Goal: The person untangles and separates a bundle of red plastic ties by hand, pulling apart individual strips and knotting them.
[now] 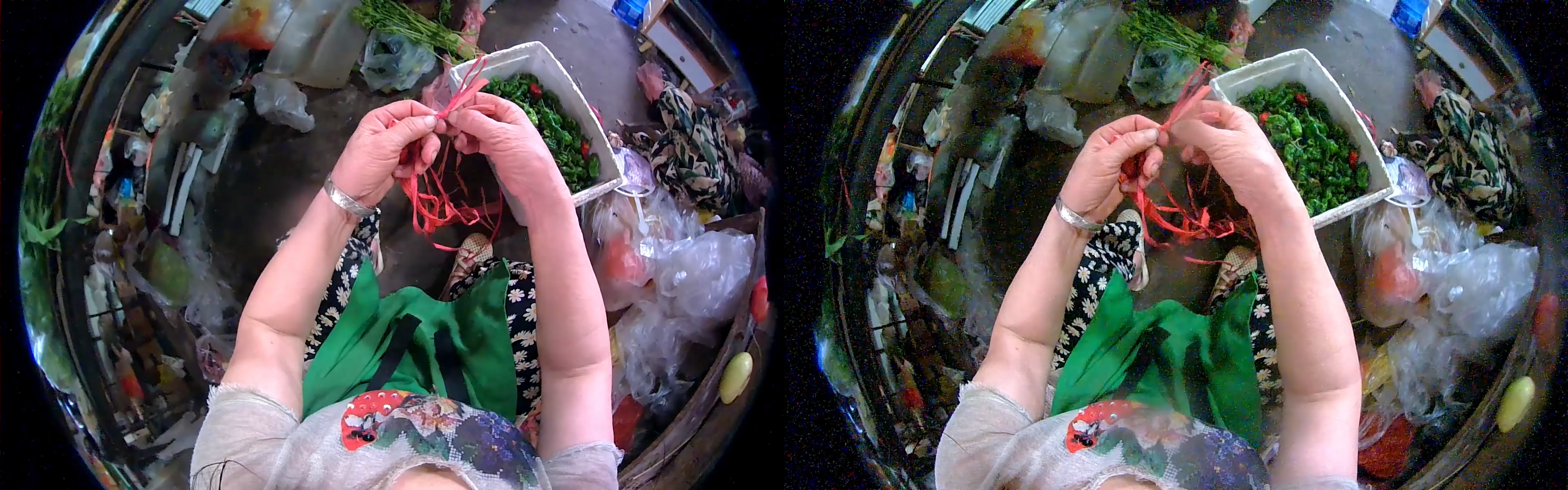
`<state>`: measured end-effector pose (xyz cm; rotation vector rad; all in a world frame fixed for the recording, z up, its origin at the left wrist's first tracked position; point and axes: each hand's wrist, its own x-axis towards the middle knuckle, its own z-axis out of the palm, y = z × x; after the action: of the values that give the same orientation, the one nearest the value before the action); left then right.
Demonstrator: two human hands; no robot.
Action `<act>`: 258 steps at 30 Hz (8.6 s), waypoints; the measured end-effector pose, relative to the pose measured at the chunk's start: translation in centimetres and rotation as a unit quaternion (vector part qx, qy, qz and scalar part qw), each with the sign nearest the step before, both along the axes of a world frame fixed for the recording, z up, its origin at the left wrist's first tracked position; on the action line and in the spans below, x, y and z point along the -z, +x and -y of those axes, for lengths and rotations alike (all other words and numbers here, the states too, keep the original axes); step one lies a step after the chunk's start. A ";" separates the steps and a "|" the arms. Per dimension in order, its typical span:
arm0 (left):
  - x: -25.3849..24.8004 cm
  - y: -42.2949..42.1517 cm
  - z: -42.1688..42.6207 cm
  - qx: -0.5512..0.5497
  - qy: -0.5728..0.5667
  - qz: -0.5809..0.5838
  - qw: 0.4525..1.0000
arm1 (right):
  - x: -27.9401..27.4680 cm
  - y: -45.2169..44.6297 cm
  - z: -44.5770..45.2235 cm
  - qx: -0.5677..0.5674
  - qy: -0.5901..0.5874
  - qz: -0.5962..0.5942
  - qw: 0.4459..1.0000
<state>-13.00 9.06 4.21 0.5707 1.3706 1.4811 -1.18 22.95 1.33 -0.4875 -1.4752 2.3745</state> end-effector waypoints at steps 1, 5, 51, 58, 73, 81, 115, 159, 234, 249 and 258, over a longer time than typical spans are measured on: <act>-0.1 0.0 0.0 0.000 -0.001 0.000 1.000 | 0.0 0.0 0.1 -0.003 -0.010 0.001 1.000; 0.5 0.3 -0.2 -0.008 0.018 -0.103 0.994 | -0.1 0.1 0.1 -0.006 -0.014 0.011 1.000; -1.2 0.1 1.2 0.036 0.043 -0.275 0.960 | -0.7 0.7 0.4 -0.011 0.191 -0.038 0.981; -1.1 -0.2 1.1 -0.002 0.005 -0.328 0.945 | -0.5 0.0 1.1 0.034 0.242 -0.003 0.970; -0.8 0.3 0.9 0.002 0.018 -0.337 0.941 | -0.4 0.3 1.0 0.068 0.241 -0.026 0.968; -0.5 0.3 0.8 -0.012 0.042 -0.402 0.914 | -0.9 0.5 0.9 0.004 0.196 -0.048 0.979; -1.2 0.8 0.2 -0.045 0.056 -0.208 0.975 | -0.8 0.1 2.0 0.050 0.086 -0.058 0.993; -1.7 0.8 1.1 -0.011 -0.020 -0.282 0.959 | -1.6 1.0 1.5 0.112 0.425 -0.072 0.896; -1.9 1.2 0.6 -0.058 -0.003 -0.219 0.974 | -1.3 0.7 1.2 0.073 0.287 -0.058 0.954; -1.4 0.9 0.8 -0.027 0.019 -0.342 0.939 | -1.4 1.3 0.1 0.000 0.299 -0.016 0.954; -2.0 0.7 1.2 -0.017 0.019 -0.237 0.971 | -0.8 1.0 0.6 -0.046 0.217 -0.043 0.974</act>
<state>-12.27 7.91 6.22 0.9756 1.7242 1.4562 -0.15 22.33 2.16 -0.2089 -1.9375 2.0154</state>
